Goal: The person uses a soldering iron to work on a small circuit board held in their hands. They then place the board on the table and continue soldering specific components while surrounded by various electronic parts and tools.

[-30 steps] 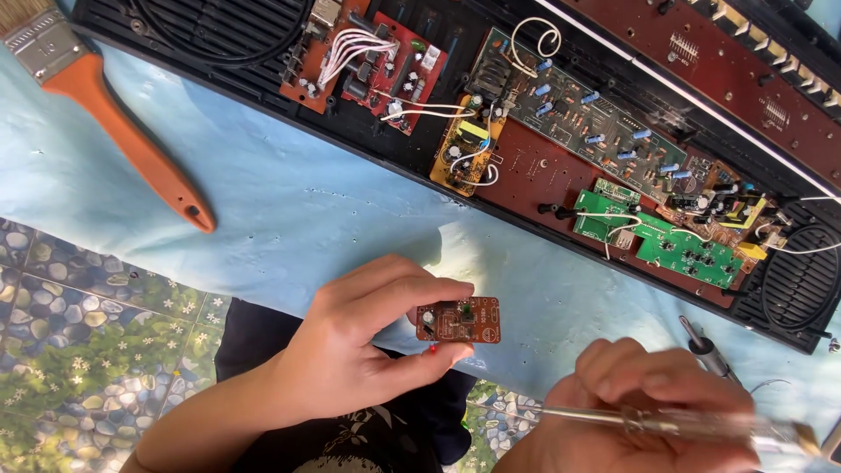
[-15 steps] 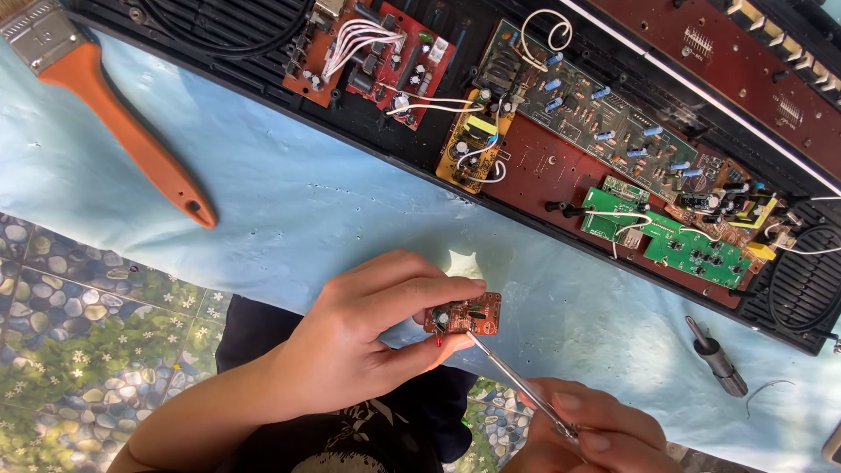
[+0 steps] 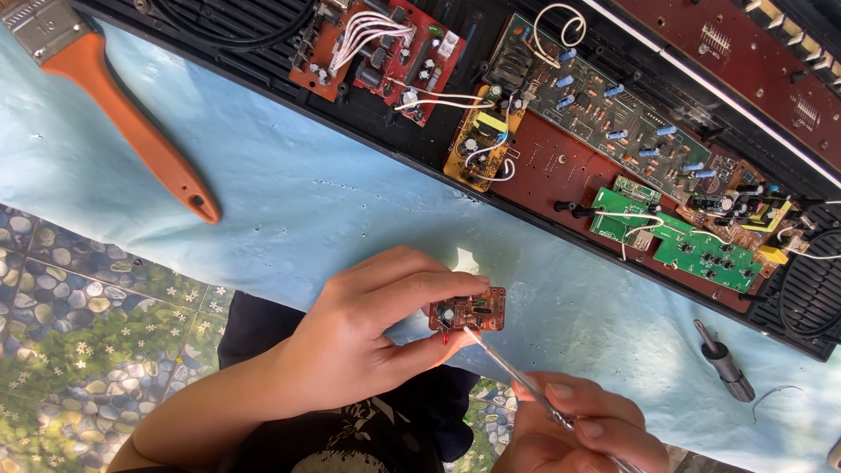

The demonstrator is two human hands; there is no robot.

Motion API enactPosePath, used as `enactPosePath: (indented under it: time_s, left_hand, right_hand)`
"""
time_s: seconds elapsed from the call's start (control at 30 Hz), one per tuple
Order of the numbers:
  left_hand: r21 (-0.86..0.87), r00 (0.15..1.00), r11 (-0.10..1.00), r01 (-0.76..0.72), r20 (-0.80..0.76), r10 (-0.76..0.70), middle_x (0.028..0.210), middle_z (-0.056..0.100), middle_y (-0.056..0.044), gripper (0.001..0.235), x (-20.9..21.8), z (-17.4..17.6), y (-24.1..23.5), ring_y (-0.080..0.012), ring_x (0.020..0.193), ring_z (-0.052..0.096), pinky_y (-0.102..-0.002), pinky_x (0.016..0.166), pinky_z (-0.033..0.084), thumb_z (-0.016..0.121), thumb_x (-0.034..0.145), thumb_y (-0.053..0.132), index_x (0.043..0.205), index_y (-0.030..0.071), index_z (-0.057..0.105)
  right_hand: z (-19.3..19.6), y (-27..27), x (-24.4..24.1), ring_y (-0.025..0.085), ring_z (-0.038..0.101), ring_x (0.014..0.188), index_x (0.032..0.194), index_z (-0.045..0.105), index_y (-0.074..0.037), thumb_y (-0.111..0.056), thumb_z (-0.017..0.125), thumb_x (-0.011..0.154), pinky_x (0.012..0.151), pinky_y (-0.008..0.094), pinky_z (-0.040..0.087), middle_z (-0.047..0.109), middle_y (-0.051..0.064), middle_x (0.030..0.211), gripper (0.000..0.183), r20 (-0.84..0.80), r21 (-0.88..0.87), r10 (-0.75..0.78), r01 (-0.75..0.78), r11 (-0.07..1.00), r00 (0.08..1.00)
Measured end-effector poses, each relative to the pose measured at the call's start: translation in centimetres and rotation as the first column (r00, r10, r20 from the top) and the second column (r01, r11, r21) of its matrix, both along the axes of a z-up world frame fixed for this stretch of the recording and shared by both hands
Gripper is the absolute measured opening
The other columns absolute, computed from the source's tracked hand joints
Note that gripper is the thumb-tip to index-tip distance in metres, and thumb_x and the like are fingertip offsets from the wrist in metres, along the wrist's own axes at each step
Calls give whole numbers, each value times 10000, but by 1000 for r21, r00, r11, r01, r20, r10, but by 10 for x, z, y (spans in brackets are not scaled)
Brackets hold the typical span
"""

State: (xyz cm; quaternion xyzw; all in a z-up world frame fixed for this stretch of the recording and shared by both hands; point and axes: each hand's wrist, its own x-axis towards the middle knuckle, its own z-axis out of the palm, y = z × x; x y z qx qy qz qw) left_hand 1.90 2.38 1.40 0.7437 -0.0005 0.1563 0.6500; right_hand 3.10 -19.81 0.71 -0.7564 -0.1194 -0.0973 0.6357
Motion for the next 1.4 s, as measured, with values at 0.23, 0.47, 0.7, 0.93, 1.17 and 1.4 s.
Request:
enactPosePath:
  time_s: [0.23,0.47,0.7,0.93,1.17,1.4]
  left_hand:
    - [55,999,998,-35,4,34,1062,689,-101,294,1,1,-4,-229,898,671,-312,835,547,710,990,121,1261,37,633]
    - [51,999,998,-43,34,42,1043,691,-101,299,1,0,-3,-237,887,671,-323,828,549,713,992,142,1254,26,628]
    - [43,997,999,-13,73,10,1073,669,-121,292,0,-2,-1,-262,912,673,-345,876,555,699,1012,123,1275,34,609]
    - [158,995,987,17,92,-31,1201,586,-136,255,-3,-3,-1,-274,1014,651,-353,855,547,623,1049,62,1303,43,616]
    - [649,995,756,-82,90,30,1128,596,-57,207,2,-6,-19,-262,909,524,-402,781,386,724,984,202,1158,113,658]
    - [235,978,970,-57,208,7,1148,719,-139,315,-2,-2,-8,-304,996,723,-425,913,574,663,1021,262,1189,1,608]
  right_hand:
    - [-4,10,13,152,596,795,1048,389,-58,-325,378,1175,627,341,684,457,25,975,296,260,-260,-50,120,958,964]
    - [3,14,8,165,594,786,1062,379,-75,-371,399,1163,660,328,674,482,98,992,314,198,-218,-68,112,969,978]
    - [12,4,18,116,520,928,1013,463,-174,-448,510,1116,913,265,556,464,-35,952,297,171,-58,-71,82,995,983]
    - [29,18,31,149,473,756,1130,459,-261,-414,469,1163,731,330,581,453,-15,918,156,122,13,82,-85,996,989]
    - [34,32,45,80,169,585,1022,397,-268,-462,554,1113,543,239,168,267,-42,725,266,3,290,148,-143,946,989]
    - [51,19,60,69,382,452,1164,578,84,-266,614,905,550,211,290,579,248,1102,437,-103,-324,340,-355,877,935]
